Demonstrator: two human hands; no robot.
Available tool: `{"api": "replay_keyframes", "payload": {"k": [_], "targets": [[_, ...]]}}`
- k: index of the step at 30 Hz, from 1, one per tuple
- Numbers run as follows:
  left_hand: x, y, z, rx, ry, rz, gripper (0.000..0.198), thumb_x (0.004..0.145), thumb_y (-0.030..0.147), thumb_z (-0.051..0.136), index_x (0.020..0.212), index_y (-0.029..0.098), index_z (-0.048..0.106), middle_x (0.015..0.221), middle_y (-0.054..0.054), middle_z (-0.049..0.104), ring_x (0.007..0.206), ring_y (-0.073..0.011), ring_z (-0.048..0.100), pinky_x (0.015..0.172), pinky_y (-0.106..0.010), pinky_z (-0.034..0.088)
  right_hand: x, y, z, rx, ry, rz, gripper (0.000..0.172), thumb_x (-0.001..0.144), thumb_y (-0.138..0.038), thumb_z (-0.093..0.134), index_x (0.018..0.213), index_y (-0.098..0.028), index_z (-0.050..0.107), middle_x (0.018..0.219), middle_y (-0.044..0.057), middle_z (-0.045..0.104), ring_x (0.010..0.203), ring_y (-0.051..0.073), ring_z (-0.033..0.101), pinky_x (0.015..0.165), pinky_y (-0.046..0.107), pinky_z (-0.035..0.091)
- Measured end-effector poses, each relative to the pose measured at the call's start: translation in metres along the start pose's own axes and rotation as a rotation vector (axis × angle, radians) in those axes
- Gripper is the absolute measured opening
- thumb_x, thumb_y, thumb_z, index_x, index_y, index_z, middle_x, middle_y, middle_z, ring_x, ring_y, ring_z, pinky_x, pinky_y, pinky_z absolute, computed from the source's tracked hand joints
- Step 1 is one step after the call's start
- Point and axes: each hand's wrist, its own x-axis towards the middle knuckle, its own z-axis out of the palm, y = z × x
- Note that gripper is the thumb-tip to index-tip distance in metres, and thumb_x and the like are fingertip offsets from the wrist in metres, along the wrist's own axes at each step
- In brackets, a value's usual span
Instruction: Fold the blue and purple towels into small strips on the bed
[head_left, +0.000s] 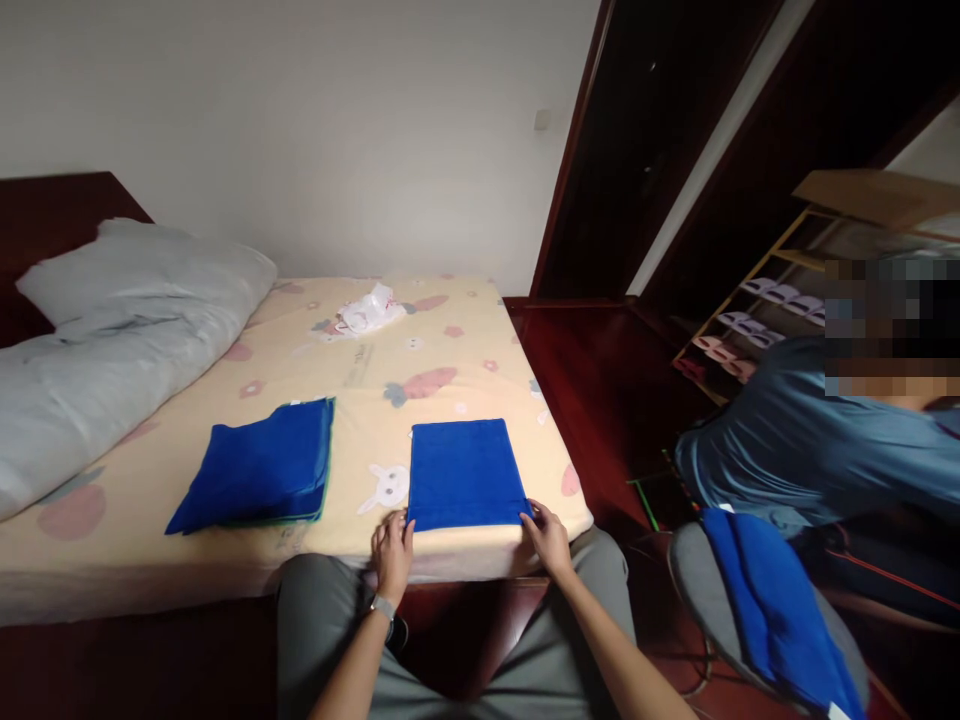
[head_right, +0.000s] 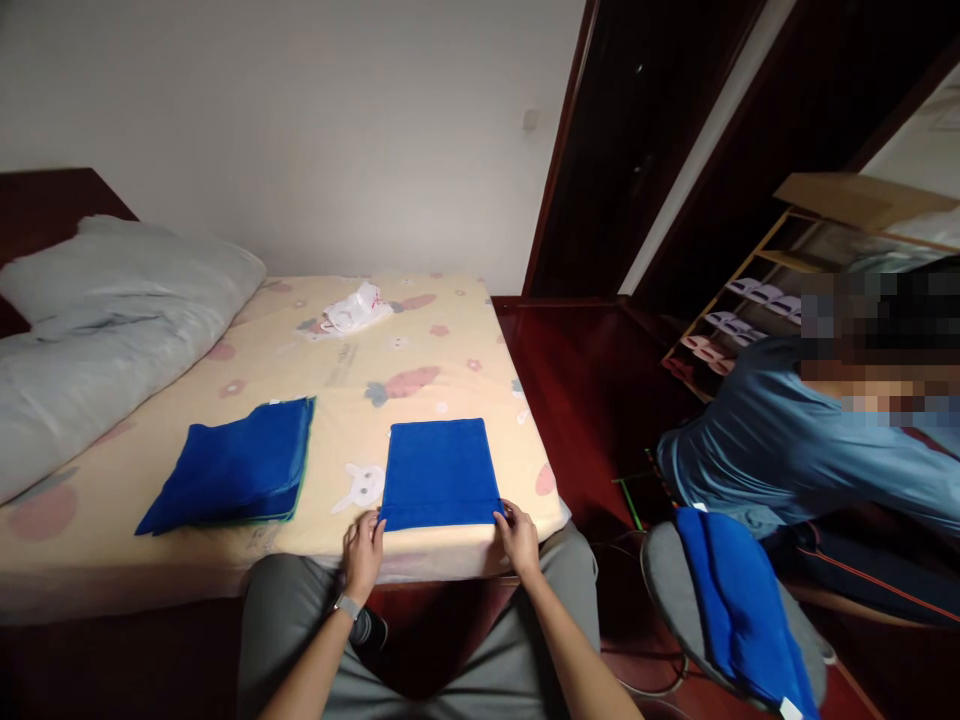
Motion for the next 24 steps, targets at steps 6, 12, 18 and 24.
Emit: {"api": "replay_keyframes", "payload": {"k": [6,12,18,24], "targets": [[0.009,-0.001,-0.001,-0.018,-0.031,0.055,0.026,0.101,0.032,0.039,0.112,0.019,0.058,0.104,-0.012,0.071,0.096,-0.0257,0.067,0.084,-0.039,0.053,0.011,-0.008,-0.013,-0.045,-0.074,-0.069,0.043,0.096,-0.046,0.041,0.113,-0.017,0.067,0.108,0.014,0.073,0.101,0.028,0.069,0.090,0.039,0.052],[0.007,0.001,-0.008,-0.016,-0.066,0.062,0.029,0.101,0.036,0.040,0.116,0.020,0.058,0.105,-0.013,0.072,0.095,-0.0258,0.069,0.081,-0.038,0.055,0.008,-0.012,-0.013,0.018,-0.099,-0.099,0.047,0.097,-0.045,0.039,0.133,-0.019,0.052,0.104,0.012,0.074,0.098,0.027,0.070,0.085,0.039,0.055],[0.003,0.008,-0.024,0.013,-0.060,0.073,0.033,0.100,0.034,0.041,0.120,0.020,0.063,0.123,-0.015,0.066,0.114,-0.0287,0.063,0.096,-0.044,0.051,-0.003,-0.014,-0.011,0.017,0.060,-0.148,0.048,0.097,-0.043,0.041,0.136,-0.017,0.048,0.121,0.016,0.068,0.110,0.028,0.065,0.095,0.046,0.053],[0.008,0.050,-0.028,0.020,-0.286,0.440,0.048,0.099,0.022,0.038,0.146,0.026,0.046,0.150,-0.006,0.049,0.139,-0.0252,0.043,0.116,-0.048,0.035,-0.027,-0.058,0.013,-0.259,-0.061,-0.545,0.049,0.097,-0.022,0.038,0.145,-0.022,0.047,0.151,0.010,0.046,0.137,0.027,0.044,0.114,0.050,0.036]]}}
